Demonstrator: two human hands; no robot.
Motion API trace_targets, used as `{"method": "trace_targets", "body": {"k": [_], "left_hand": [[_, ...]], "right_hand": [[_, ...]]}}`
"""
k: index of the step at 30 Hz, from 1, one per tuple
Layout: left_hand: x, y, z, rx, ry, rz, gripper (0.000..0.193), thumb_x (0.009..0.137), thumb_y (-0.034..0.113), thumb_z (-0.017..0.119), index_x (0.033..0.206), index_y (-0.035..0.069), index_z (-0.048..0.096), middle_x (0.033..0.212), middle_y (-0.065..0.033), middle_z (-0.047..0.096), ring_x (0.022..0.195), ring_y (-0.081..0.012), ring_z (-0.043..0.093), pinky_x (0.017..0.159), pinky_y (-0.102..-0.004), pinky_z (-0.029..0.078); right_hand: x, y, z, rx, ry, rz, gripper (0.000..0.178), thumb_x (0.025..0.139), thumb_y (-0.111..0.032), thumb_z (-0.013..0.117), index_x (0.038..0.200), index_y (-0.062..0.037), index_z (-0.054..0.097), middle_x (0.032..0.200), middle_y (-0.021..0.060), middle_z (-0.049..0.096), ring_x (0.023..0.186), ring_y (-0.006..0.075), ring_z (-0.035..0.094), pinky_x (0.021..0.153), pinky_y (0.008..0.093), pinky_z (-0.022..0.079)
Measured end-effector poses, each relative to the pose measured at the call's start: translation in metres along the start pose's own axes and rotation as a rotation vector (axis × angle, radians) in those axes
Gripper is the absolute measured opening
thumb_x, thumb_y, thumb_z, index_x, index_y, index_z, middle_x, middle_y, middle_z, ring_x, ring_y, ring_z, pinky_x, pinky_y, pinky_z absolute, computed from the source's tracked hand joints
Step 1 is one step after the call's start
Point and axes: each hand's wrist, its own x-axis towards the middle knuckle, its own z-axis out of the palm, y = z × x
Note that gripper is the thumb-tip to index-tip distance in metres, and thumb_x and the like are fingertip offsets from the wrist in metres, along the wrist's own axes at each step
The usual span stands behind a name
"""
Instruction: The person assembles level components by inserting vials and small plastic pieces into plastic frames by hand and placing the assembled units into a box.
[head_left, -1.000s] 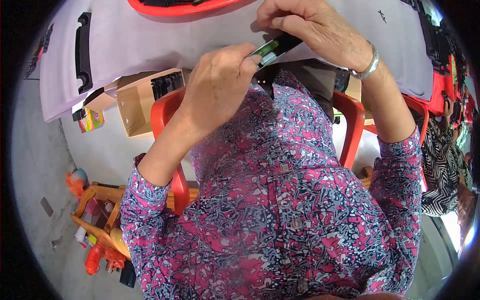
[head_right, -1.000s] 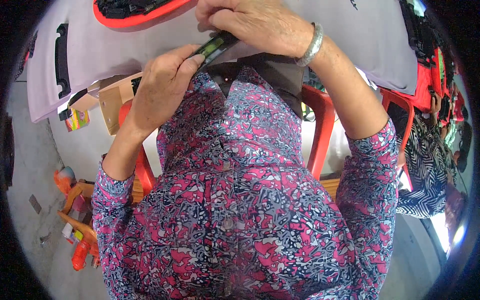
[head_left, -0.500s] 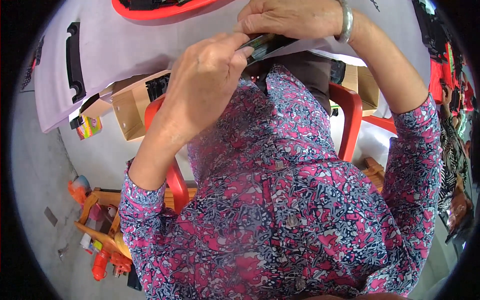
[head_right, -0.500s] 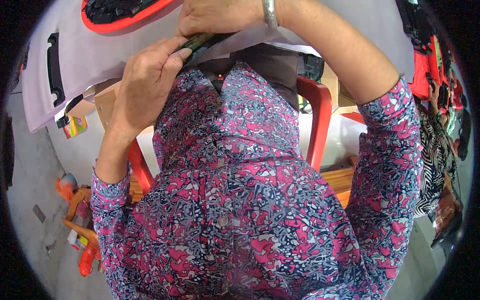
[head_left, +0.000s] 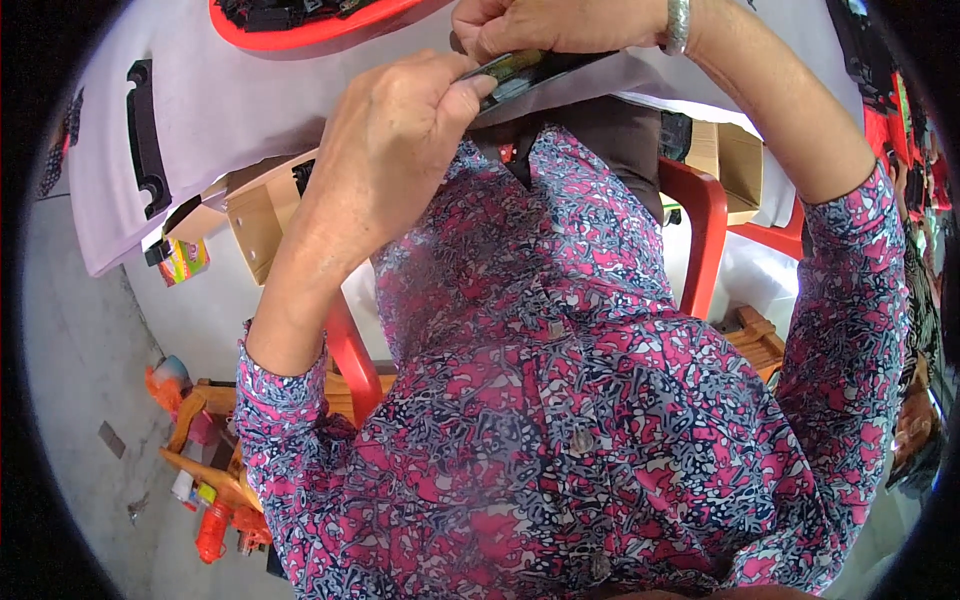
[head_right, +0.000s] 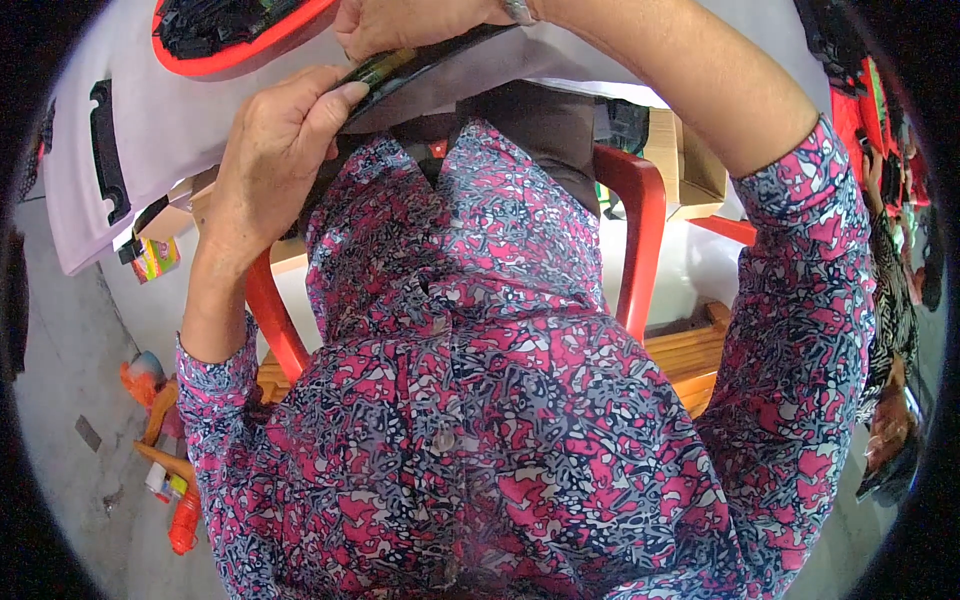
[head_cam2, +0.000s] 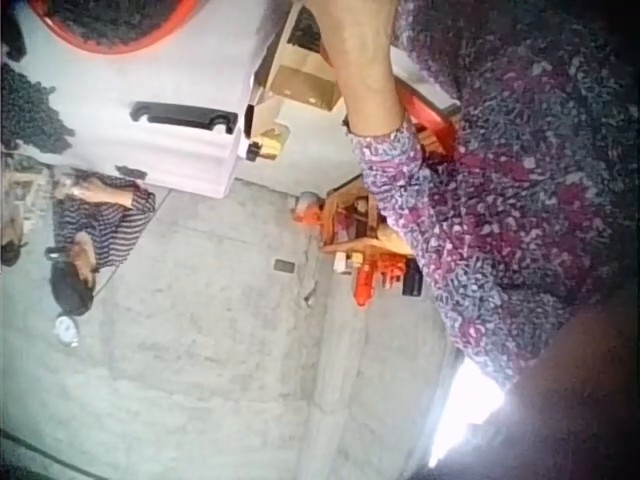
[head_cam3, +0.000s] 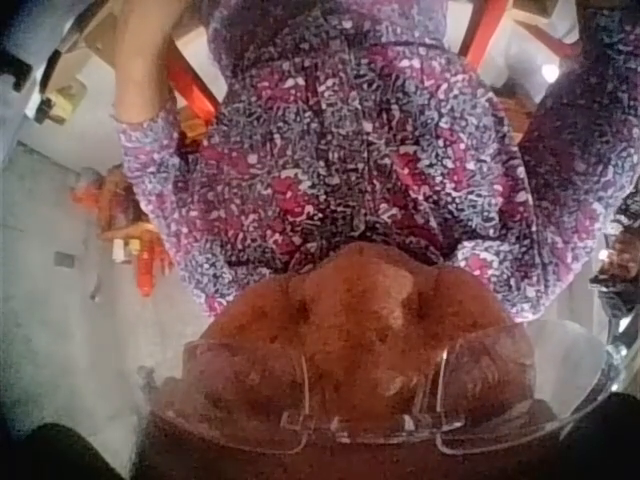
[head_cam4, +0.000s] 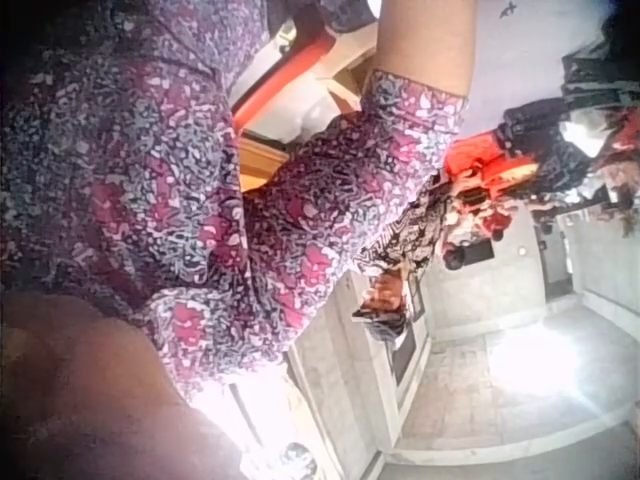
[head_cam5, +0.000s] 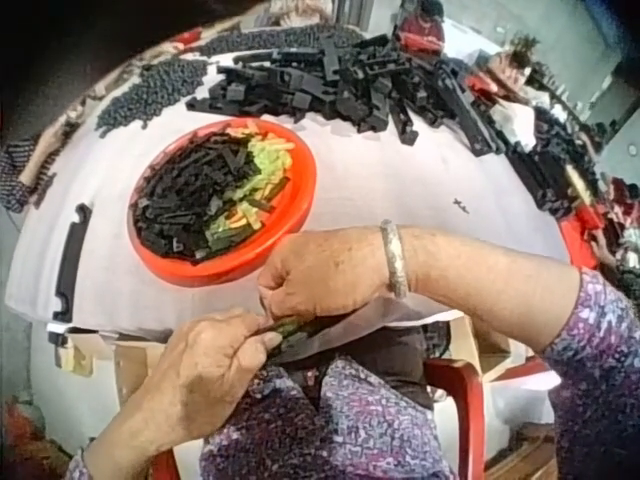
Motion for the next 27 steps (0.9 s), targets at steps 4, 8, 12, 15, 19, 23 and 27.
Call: {"method": "trace_targets", "body": {"k": [4,8,12,15,19,23,27], "left_hand": [[0.003,-0.003,0.002,0.001,-0.011,-0.013,0.028,0.093,0.020,0.051,0.090,-0.006,0.061,0.084,-0.0250,0.060,0.080,-0.0448,0.056,0.072,-0.0487,0.044],[0.005,-0.009,0.003,-0.018,-0.029,-0.030,0.030,0.093,0.022,0.050,0.090,-0.005,0.060,0.084,-0.0249,0.060,0.080,-0.0452,0.056,0.072,-0.0490,0.043],[0.008,-0.012,0.005,-0.037,-0.020,-0.039,0.030,0.092,0.023,0.050,0.090,-0.005,0.060,0.082,-0.0252,0.059,0.079,-0.0450,0.056,0.072,-0.0490,0.044],[0.008,-0.008,0.003,-0.059,-0.029,-0.057,0.031,0.093,0.024,0.049,0.088,-0.005,0.060,0.081,-0.0257,0.059,0.077,-0.0448,0.056,0.070,-0.0489,0.044],[0.006,-0.010,0.001,-0.012,-0.030,-0.073,0.033,0.093,0.025,0.049,0.085,-0.006,0.059,0.075,-0.0263,0.056,0.072,-0.0445,0.055,0.066,-0.0489,0.042],[0.007,-0.008,-0.003,-0.002,-0.082,-0.171,0.032,0.093,0.024,0.049,0.084,-0.005,0.058,0.070,-0.0261,0.053,0.069,-0.0445,0.054,0.065,-0.0489,0.042],[0.006,-0.008,0.002,0.000,-0.050,-0.137,0.032,0.093,0.024,0.049,0.082,-0.005,0.058,0.066,-0.0255,0.052,0.065,-0.0437,0.052,0.063,-0.0481,0.042]], "right_hand": [[0.006,0.010,0.004,-0.058,0.065,-0.021,0.024,0.086,-0.020,0.056,0.074,-0.0009,0.065,0.065,0.0141,0.062,0.062,0.0205,0.059,0.062,0.0356,0.048],[0.007,0.012,0.012,-0.066,0.218,-0.066,0.023,0.085,-0.019,0.058,0.071,-0.0011,0.063,0.066,0.0142,0.063,0.061,0.0224,0.060,0.062,0.0360,0.048],[0.008,0.014,0.006,-0.118,0.192,-0.051,0.021,0.084,-0.018,0.059,0.072,-0.0014,0.064,0.067,0.0144,0.064,0.063,0.0229,0.061,0.062,0.0355,0.049],[0.010,0.022,0.003,-0.044,0.166,-0.057,0.020,0.086,-0.018,0.059,0.076,-0.0022,0.065,0.069,0.0092,0.064,0.065,0.0176,0.060,0.064,0.0320,0.048],[0.000,0.023,-0.006,0.364,0.034,0.022,0.015,0.089,-0.016,0.061,0.085,-0.0025,0.066,0.076,-0.0026,0.063,0.069,0.0076,0.055,0.067,0.0256,0.046],[-0.013,0.019,-0.018,0.285,-0.182,-0.042,0.008,0.085,-0.008,0.064,0.087,-0.0005,0.064,0.076,-0.0021,0.062,0.069,0.0076,0.054,0.065,0.0261,0.046],[-0.017,0.016,-0.004,-0.015,-0.015,-0.093,0.006,0.082,-0.005,0.062,0.087,-0.0008,0.063,0.074,0.0020,0.062,0.068,0.0105,0.055,0.063,0.0280,0.046]]}}
